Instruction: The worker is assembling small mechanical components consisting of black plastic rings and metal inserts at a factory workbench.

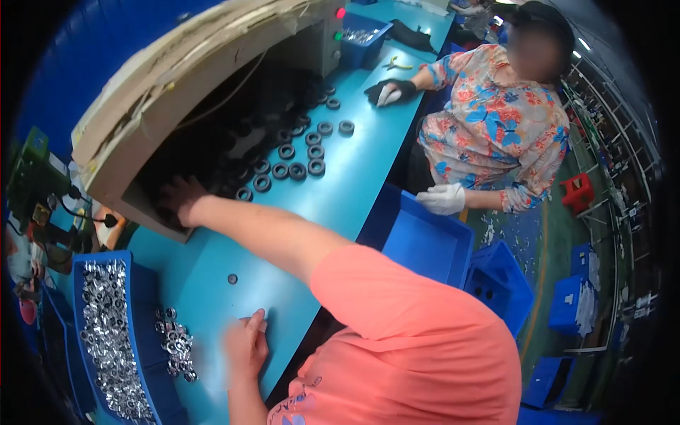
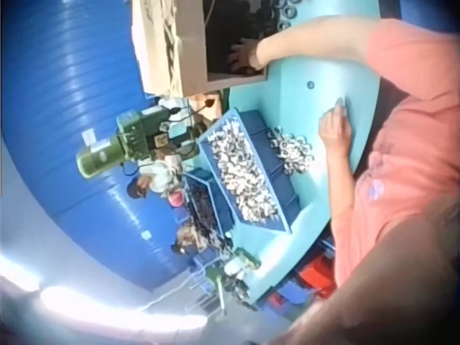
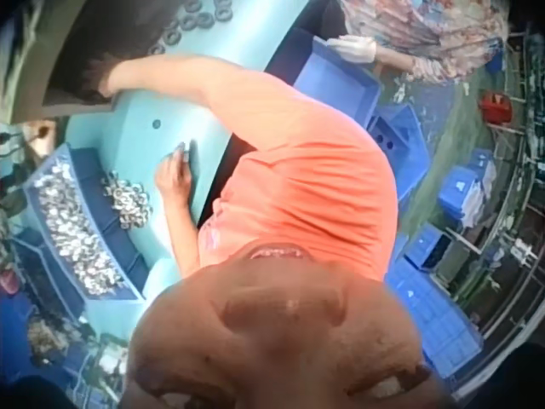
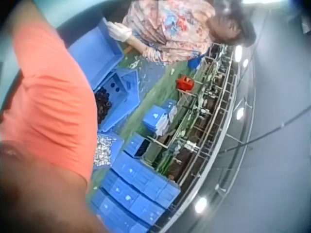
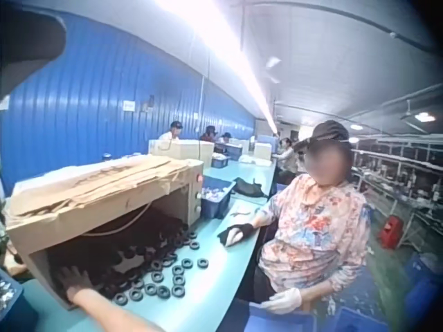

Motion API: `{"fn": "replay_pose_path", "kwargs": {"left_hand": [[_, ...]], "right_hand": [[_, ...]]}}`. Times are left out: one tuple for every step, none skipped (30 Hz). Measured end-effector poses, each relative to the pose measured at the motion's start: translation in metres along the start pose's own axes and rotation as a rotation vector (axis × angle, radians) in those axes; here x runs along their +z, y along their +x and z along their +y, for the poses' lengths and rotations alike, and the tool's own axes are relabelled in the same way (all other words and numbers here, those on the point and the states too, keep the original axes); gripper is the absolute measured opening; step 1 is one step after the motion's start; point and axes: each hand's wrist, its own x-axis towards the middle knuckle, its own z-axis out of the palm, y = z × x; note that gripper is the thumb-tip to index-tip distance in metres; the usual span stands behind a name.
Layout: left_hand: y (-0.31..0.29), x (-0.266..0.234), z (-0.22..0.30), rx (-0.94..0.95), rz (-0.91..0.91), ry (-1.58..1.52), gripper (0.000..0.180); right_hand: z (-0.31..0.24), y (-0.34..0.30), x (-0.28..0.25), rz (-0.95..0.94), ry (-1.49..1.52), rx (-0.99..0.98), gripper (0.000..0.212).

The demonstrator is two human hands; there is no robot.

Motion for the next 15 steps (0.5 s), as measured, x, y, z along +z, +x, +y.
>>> {"fn": "replay_pose_path", "kwargs": {"left_hand": [[-0.002, 0.0, -0.008, -0.013, -0.004, -0.009, 0.033], [-0.005, 0.001, -0.009, -0.041, -0.011, -0.01, 0.033], [-0.007, 0.001, -0.008, -0.074, -0.014, -0.005, 0.032], [-0.01, 0.0, -0.007, -0.108, -0.018, 0.001, 0.032], [-0.01, 0.001, -0.006, -0.13, -0.008, -0.002, 0.033], [-0.006, 0.0, -0.01, -0.122, 0.012, -0.002, 0.033], [-0.005, 0.001, -0.012, -0.105, 0.03, -0.008, 0.033], [-0.002, 0.002, -0.015, -0.096, 0.047, -0.015, 0.034], [-0.006, 0.0, -0.014, -0.103, 0.07, -0.012, 0.034], [-0.006, -0.001, -0.015, -0.106, 0.074, -0.008, 0.035], [-0.007, -0.004, -0.014, -0.106, 0.07, -0.009, 0.035], [-0.007, -0.008, -0.015, -0.11, 0.069, -0.001, 0.036], [-0.008, -0.012, -0.012, -0.112, 0.063, -0.003, 0.037], [-0.006, -0.016, -0.012, -0.107, 0.071, -0.017, 0.037], [-0.009, -0.021, -0.012, -0.124, 0.094, -0.014, 0.038]], "right_hand": [[0.005, 0.0, 0.0, -0.014, -0.015, -0.003, 0.054], [0.005, 0.0, 0.003, -0.03, -0.023, -0.016, 0.051], [0.003, 0.001, 0.006, -0.047, -0.038, -0.027, 0.049], [0.002, 0.003, 0.009, -0.043, -0.044, -0.023, 0.048], [-0.001, 0.005, 0.015, -0.025, -0.059, -0.009, 0.047], [0.003, 0.012, 0.017, 0.027, -0.08, 0.012, 0.047], [0.007, 0.018, 0.018, 0.078, -0.1, 0.041, 0.047], [0.012, 0.02, 0.022, 0.149, -0.107, 0.079, 0.048], [0.003, 0.021, 0.017, 0.079, -0.084, 0.109, 0.05], [0.002, 0.023, 0.009, 0.069, -0.133, 0.097, 0.046], [0.0, 0.021, 0.003, 0.05, -0.163, 0.086, 0.043], [-0.001, 0.031, -0.01, -0.029, 0.049, 0.212, 0.033], [0.007, 0.02, -0.003, 0.092, -0.066, 0.103, 0.033], [0.014, 0.015, -0.003, 0.159, -0.048, 0.068, 0.037], [-0.002, 0.008, -0.024, 0.074, 0.009, 0.102, 0.045]]}}
